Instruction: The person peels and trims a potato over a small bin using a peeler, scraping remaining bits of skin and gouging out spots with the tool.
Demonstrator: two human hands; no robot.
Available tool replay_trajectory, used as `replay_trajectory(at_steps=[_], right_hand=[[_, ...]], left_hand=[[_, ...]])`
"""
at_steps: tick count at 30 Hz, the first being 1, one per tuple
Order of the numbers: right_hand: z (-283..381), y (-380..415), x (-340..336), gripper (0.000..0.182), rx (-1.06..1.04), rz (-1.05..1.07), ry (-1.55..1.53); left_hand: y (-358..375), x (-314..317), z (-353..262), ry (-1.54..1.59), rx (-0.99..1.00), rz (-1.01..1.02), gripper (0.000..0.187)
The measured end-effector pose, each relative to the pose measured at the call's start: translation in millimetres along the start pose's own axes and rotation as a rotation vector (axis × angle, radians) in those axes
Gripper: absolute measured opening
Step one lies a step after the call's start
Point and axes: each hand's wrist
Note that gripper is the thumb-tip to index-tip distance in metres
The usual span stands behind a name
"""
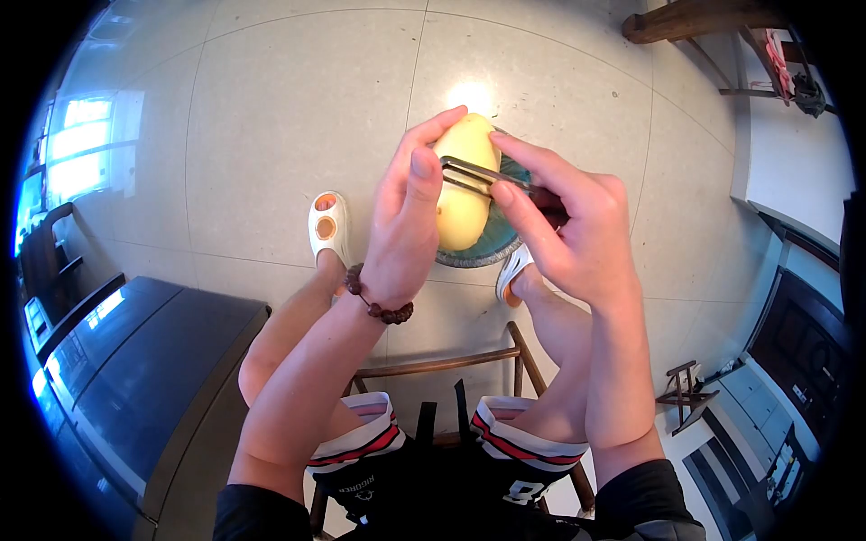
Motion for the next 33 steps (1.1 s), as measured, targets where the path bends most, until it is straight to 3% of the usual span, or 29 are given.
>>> replay_trajectory(at_steps=[6,8,12,17,24,26,33], right_hand=[[-1,-2,-4,0.027,0.146,0.022,-0.124],[-2,-2,-8,0.026,0.206,0.049,-0.159],[3,-2,-8,0.034,0.201,0.051,-0.233],[2,2,2,0.046,0.183,0.057,-0.422],[4,0,-1,0.053,0.194,0.125,-0.459],[3,1,-1,0.054,0.192,0.117,-0.48],[-3,-1,-7,0.053,0.15,0.14,-0.372]], left_hand=[[-8,0,0,0.155,-0.041,-0.077,0.081],[-6,5,-10,0.116,-0.075,-0.038,0.063],[-4,9,-12,0.198,-0.082,-0.149,0.058],[-5,-2,-15,0.4,-0.214,-0.002,0.06],[-2,9,-19,0.154,-0.146,-0.035,0.058],[-4,8,-17,0.205,-0.063,0.0,0.063],[-3,5,-17,0.224,-0.047,0.03,0.087]])
Point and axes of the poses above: each hand's wrist, its own y-axis away from the middle knuckle, its own x-axis out of the palm, z = x × y, and after that the axes turned 12 degrees about y, right-handed
